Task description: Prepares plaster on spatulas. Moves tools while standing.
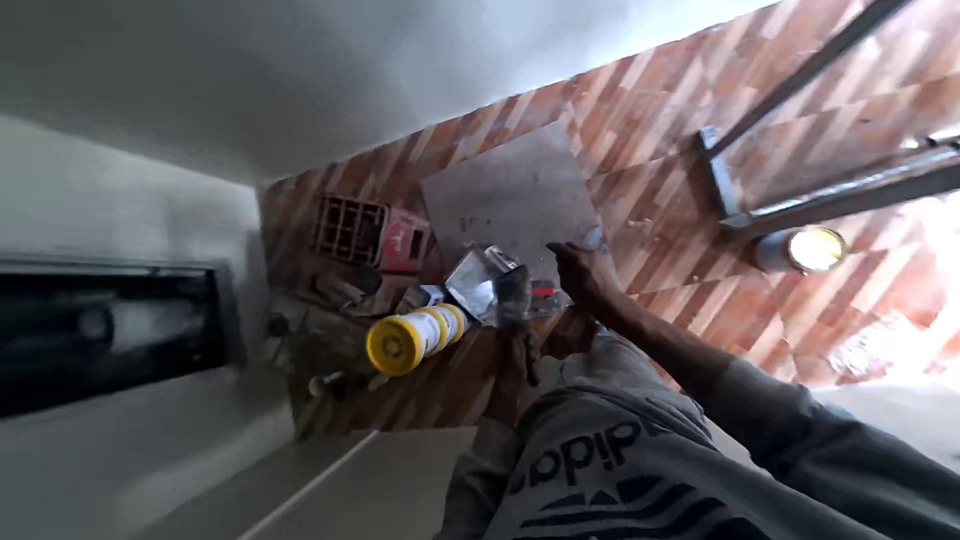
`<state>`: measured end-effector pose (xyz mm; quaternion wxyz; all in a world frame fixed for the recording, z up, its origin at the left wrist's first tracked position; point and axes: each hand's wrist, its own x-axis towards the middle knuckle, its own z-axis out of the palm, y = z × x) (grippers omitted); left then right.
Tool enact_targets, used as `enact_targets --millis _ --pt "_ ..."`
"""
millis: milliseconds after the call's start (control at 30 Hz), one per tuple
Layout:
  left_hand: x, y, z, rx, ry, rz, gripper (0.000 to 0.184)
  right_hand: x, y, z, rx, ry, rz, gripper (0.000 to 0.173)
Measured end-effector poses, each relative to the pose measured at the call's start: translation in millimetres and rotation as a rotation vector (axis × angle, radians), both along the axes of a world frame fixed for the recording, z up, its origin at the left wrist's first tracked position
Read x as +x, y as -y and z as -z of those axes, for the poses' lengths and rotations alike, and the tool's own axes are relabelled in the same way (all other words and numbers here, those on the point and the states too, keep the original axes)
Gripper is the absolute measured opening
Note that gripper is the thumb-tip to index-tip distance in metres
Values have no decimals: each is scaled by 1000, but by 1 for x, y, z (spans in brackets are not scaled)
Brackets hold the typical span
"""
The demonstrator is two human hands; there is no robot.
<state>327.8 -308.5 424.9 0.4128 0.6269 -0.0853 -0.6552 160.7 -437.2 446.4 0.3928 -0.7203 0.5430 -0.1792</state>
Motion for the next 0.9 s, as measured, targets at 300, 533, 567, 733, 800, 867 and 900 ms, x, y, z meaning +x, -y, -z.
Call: enact_targets --millis 300,533,567,733,800,867,900 --pt "-19 7 -54 -88 365 322 24 61 -47 -15 -163 -93 -340 49" --pt "-16 16 -21 128 310 246 15 70 -32 -12 89 -124 -368 50" --pt "-18 13 -9 120 316 233 14 67 -19 -2 110 -121 -284 46" --pt "1 11 -2 41 230 89 26 68 -32 -29 -67 -79 -150 37" --pt "5 15 -7 41 184 82 26 67 -32 -22 -3 -112 -195 40" --pt "10 9 -3 7 170 82 19 53 -13 11 152 -131 -157 41" --pt "12 7 -1 -25 245 108 13 39 1 25 210 -97 -65 38"
